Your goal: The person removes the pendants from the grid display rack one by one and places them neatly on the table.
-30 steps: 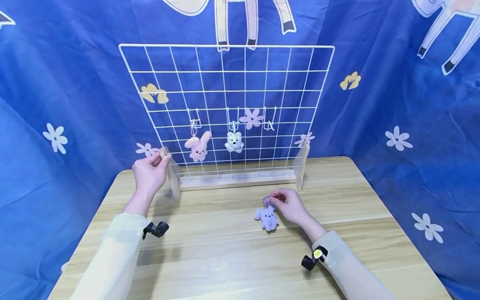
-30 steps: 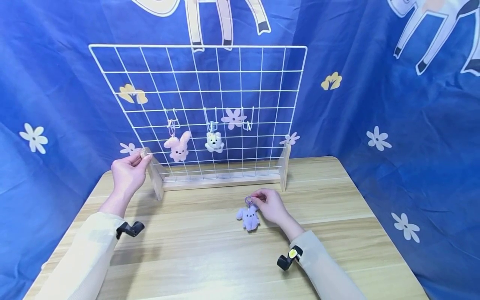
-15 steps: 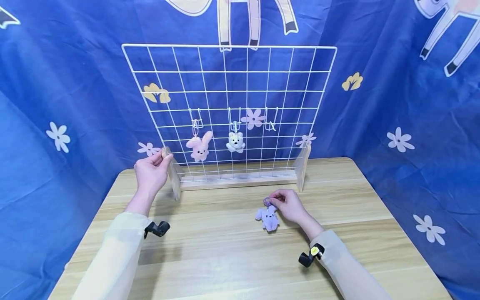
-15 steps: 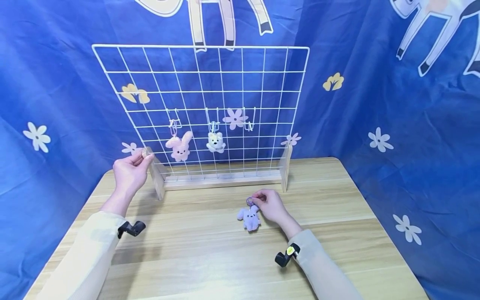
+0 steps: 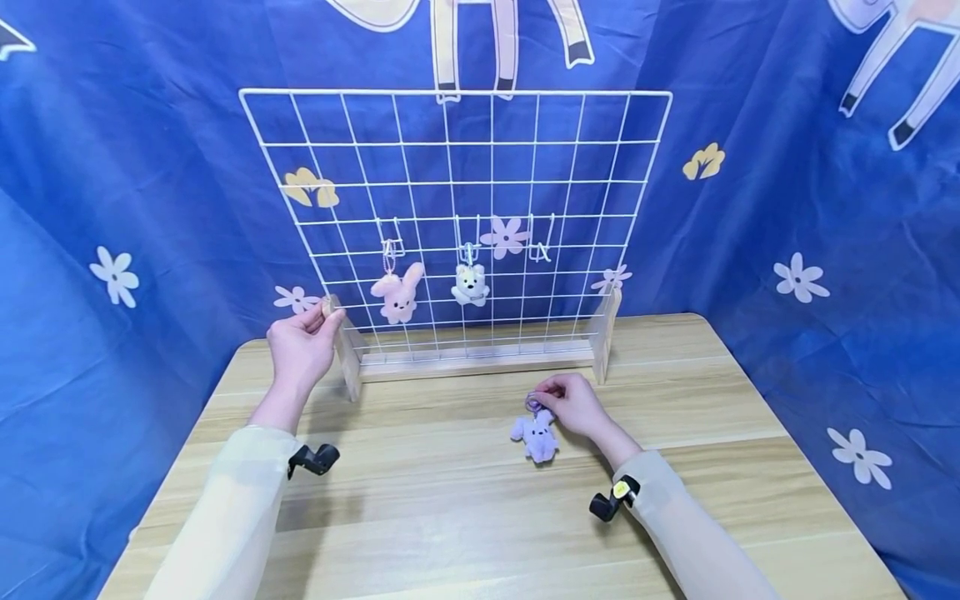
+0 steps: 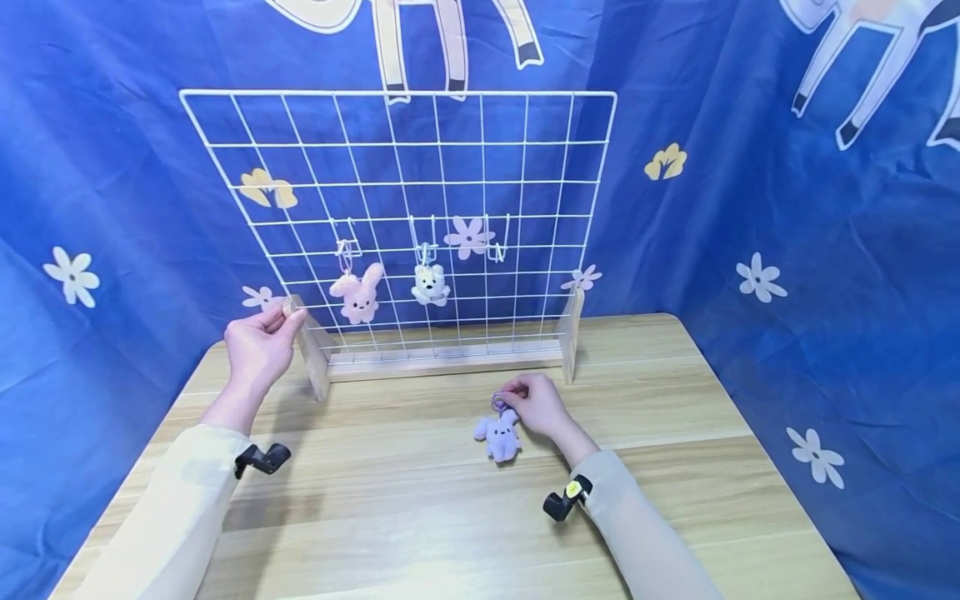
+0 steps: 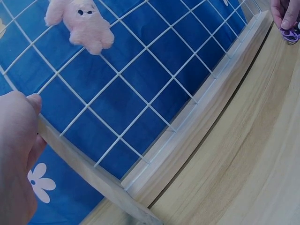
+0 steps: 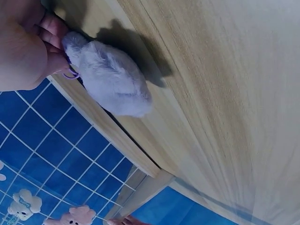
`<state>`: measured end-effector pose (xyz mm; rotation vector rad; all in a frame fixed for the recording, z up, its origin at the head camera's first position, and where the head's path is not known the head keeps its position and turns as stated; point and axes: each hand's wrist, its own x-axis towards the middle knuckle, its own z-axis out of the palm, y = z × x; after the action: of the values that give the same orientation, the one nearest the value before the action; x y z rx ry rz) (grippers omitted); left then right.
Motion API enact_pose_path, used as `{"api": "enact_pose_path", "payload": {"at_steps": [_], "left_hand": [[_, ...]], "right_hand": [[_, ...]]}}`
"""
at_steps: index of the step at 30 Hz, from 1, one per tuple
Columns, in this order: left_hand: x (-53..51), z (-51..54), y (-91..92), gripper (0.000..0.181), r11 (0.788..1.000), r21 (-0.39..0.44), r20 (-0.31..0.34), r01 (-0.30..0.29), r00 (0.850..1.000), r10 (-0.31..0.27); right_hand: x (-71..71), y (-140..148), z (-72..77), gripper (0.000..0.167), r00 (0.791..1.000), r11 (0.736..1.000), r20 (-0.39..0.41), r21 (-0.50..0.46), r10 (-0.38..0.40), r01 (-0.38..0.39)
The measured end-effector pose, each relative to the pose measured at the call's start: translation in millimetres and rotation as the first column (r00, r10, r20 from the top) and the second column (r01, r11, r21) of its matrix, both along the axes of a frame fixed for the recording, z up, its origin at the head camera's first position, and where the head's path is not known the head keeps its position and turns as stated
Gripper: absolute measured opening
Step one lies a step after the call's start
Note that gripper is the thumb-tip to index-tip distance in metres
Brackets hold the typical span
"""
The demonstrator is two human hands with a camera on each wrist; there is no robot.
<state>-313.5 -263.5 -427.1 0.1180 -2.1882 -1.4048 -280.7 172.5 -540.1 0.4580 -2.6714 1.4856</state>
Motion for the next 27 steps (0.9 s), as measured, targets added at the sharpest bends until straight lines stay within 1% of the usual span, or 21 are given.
{"api": "enact_pose_path", "payload": {"at_steps": [4,10,17,23,27], "left_hand": [[1.1,0.8,0.8,0.042,1.000,-0.013,-0.008,-0.010,1.000,0.010],[0.6,-1.0,1.3,0.041,1.000,-0.026,-0.021,-0.016,1.000,0.016],[1.1,-1.9,1.4,0.040,1.000,-0.012,-0.025,-0.014,1.000,0.014],[-0.2,-2.2,0.1,0.040,1.000,0.001,-0.034,-0.001,0.999,0.001],[-0.8,-3.0,0.3,0.041,1.000,-0.011,-0.037,-0.009,0.999,0.009]], "right_hand": [[-2.1,-1.6,0.6,0.004,1.000,1.000,0.022,0.002,-0.015,0.015],[-2.7,-2.3,1.7,0.006,0.997,0.998,0.072,-0.046,-0.036,0.040],[-2.5,0.3,-0.2,0.004,0.994,0.996,0.085,-0.062,-0.063,0.069],[-0.5,2.0,3.1,0.004,0.992,0.993,0.106,-0.091,-0.063,0.073],[0.3,3.8,5.2,0.006,0.989,0.989,0.140,-0.129,-0.055,0.074]]}}
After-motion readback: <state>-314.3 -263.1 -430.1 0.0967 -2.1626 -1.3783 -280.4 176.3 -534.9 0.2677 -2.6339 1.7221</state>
